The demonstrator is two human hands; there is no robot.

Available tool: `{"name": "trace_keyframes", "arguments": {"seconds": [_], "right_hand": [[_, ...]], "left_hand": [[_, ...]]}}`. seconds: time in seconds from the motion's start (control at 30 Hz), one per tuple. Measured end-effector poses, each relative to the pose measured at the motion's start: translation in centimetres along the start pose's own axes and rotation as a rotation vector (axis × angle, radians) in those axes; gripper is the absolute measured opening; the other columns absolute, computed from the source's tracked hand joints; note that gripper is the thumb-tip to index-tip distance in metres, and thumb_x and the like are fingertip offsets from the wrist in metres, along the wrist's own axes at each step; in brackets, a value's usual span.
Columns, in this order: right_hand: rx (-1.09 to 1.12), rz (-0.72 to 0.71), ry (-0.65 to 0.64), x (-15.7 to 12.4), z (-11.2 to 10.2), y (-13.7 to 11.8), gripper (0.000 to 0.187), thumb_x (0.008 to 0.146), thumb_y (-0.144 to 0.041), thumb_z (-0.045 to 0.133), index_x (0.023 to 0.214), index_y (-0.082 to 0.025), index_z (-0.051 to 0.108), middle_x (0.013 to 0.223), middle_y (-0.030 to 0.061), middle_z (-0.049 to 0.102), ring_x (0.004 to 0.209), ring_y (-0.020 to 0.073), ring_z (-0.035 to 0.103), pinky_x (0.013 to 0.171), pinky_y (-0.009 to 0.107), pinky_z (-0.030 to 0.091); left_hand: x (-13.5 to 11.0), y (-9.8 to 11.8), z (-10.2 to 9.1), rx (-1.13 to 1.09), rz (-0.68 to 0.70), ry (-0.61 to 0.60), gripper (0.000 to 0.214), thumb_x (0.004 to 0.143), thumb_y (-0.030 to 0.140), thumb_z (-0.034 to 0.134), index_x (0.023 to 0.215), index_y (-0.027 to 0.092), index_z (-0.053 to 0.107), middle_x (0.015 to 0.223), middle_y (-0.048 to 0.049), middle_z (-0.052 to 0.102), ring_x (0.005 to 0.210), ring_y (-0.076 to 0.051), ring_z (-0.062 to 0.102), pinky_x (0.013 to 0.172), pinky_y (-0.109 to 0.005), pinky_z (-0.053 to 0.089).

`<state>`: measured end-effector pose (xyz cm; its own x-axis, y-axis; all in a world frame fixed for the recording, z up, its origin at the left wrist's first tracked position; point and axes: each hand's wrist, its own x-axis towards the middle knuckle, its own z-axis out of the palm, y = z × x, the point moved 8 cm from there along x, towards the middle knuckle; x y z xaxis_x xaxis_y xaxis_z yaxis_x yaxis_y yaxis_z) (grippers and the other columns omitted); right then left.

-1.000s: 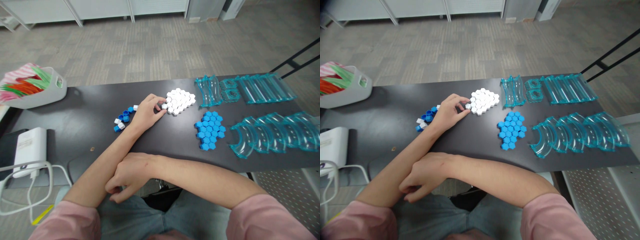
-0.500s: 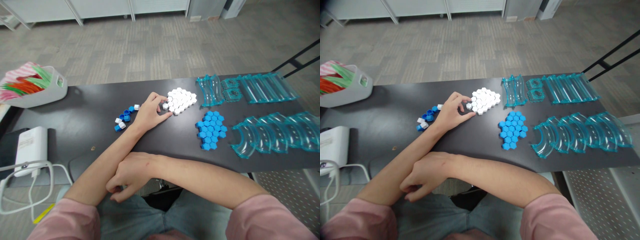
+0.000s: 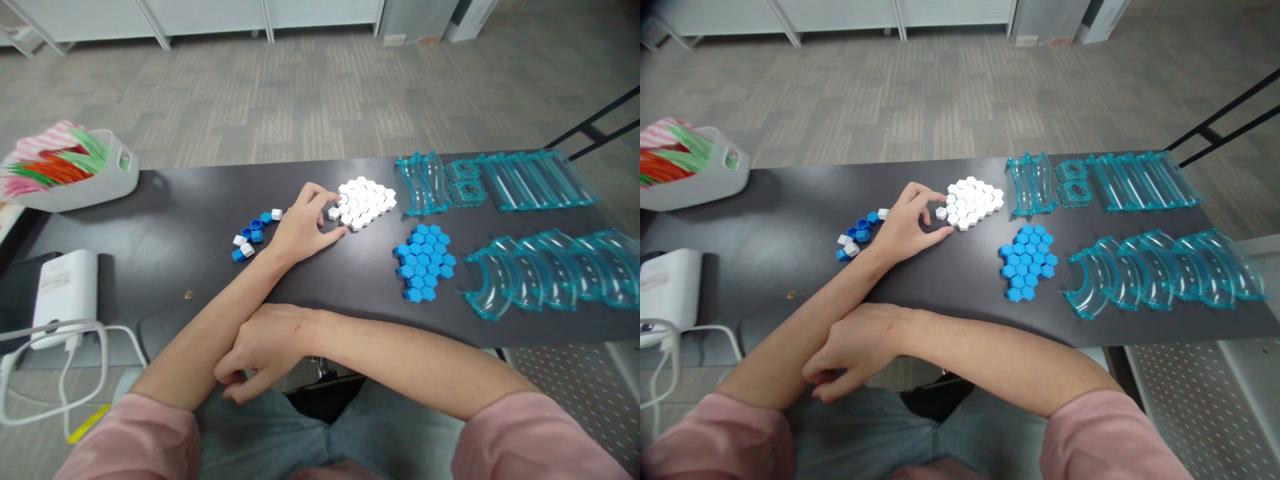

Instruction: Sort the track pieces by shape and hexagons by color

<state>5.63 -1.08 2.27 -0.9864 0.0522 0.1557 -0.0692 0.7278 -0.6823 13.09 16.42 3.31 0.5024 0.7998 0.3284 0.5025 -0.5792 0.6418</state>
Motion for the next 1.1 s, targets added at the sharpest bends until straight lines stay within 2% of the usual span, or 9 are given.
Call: {"name": "trace_keyframes", "arguments": {"seconds": [0.13,0.23,0.33,0.47,0.57,0.67,0.77,0.9,1.1], "right_hand": [[-0.024,0.009,0.010,0.0,0.0,0.2,0.029,0.124,-0.038,0.064,0.097,-0.029,0.065,0.096,-0.0060,0.089,0.085,0.0138,0.079,0.064,0.031,0.040],[-0.011,-0.008,-0.030,0.3,0.3,0.4,0.031,0.123,-0.042,0.060,0.095,-0.030,0.063,0.101,-0.0061,0.090,0.089,0.0165,0.081,0.063,0.036,0.041],[-0.001,-0.005,-0.046,0.4,0.4,0.7,0.032,0.123,-0.043,0.056,0.095,-0.030,0.062,0.103,-0.0066,0.089,0.092,0.0179,0.082,0.064,0.037,0.043],[0.017,-0.018,-0.014,0.2,0.2,0.7,0.033,0.122,-0.045,0.058,0.092,-0.031,0.063,0.101,-0.0075,0.088,0.093,0.0172,0.082,0.064,0.036,0.046],[0.020,-0.029,0.006,0.1,0.2,0.7,0.033,0.121,-0.046,0.059,0.093,-0.031,0.065,0.100,-0.0072,0.088,0.093,0.0172,0.083,0.064,0.036,0.046],[0.018,-0.035,0.011,0.2,0.4,0.8,0.032,0.122,-0.047,0.058,0.095,-0.031,0.066,0.101,-0.0071,0.088,0.093,0.0173,0.083,0.064,0.037,0.046],[0.005,-0.039,0.013,0.2,0.5,0.9,0.032,0.122,-0.047,0.059,0.095,-0.031,0.067,0.102,-0.0073,0.088,0.093,0.0171,0.083,0.064,0.037,0.046],[-0.023,-0.027,-0.012,0.3,0.6,0.8,0.032,0.123,-0.048,0.056,0.098,-0.031,0.067,0.105,-0.0068,0.089,0.093,0.0177,0.082,0.063,0.038,0.047],[-0.040,-0.023,-0.057,0.4,0.6,0.6,0.029,0.123,-0.044,0.058,0.098,-0.030,0.065,0.105,-0.0057,0.089,0.094,0.0168,0.082,0.063,0.038,0.048]], "left_hand": [[0.2,-0.1,-4.0,0.095,0.003,0.134,0.031,0.102,0.026,0.080,0.133,0.025,0.080,0.124,-0.0069,0.073,0.090,-0.019,0.064,0.094,-0.037,0.061],[0.2,-2.4,-7.7,0.161,-0.092,0.159,0.022,0.101,0.028,0.077,0.122,0.025,0.083,0.111,-0.0056,0.076,0.092,-0.022,0.064,0.095,-0.041,0.059],[-0.3,-5.2,-10.1,0.200,-0.196,0.048,0.023,0.097,0.037,0.080,0.116,0.026,0.085,0.114,-0.0071,0.081,0.099,-0.027,0.068,0.100,-0.045,0.058],[-1.6,-7.2,-11.4,0.255,-0.287,-0.139,0.040,0.093,0.058,0.091,0.122,0.031,0.088,0.131,-0.0078,0.085,0.116,-0.034,0.074,0.114,-0.054,0.054],[-2.0,-7.7,-11.2,0.269,-0.319,-0.225,0.045,0.091,0.063,0.094,0.124,0.033,0.089,0.137,-0.0072,0.086,0.122,-0.037,0.077,0.119,-0.058,0.048],[-1.8,-7.5,-9.9,0.280,-0.294,-0.281,0.033,0.095,0.056,0.091,0.119,0.033,0.091,0.128,-0.0058,0.089,0.120,-0.036,0.079,0.121,-0.059,0.043],[-1.3,-6.7,-8.6,0.311,-0.257,-0.232,0.022,0.102,0.047,0.083,0.115,0.032,0.092,0.121,-0.0066,0.089,0.119,-0.035,0.079,0.122,-0.060,0.039],[-0.6,-4.8,-6.8,0.313,-0.196,-0.140,0.023,0.105,0.035,0.077,0.123,0.030,0.090,0.127,-0.0071,0.090,0.115,-0.032,0.080,0.122,-0.059,0.036],[0.2,-2.8,-3.7,0.307,-0.172,-0.117,0.022,0.113,0.039,0.074,0.128,0.030,0.088,0.124,-0.0066,0.090,0.108,-0.029,0.079,0.122,-0.057,0.035]]}}
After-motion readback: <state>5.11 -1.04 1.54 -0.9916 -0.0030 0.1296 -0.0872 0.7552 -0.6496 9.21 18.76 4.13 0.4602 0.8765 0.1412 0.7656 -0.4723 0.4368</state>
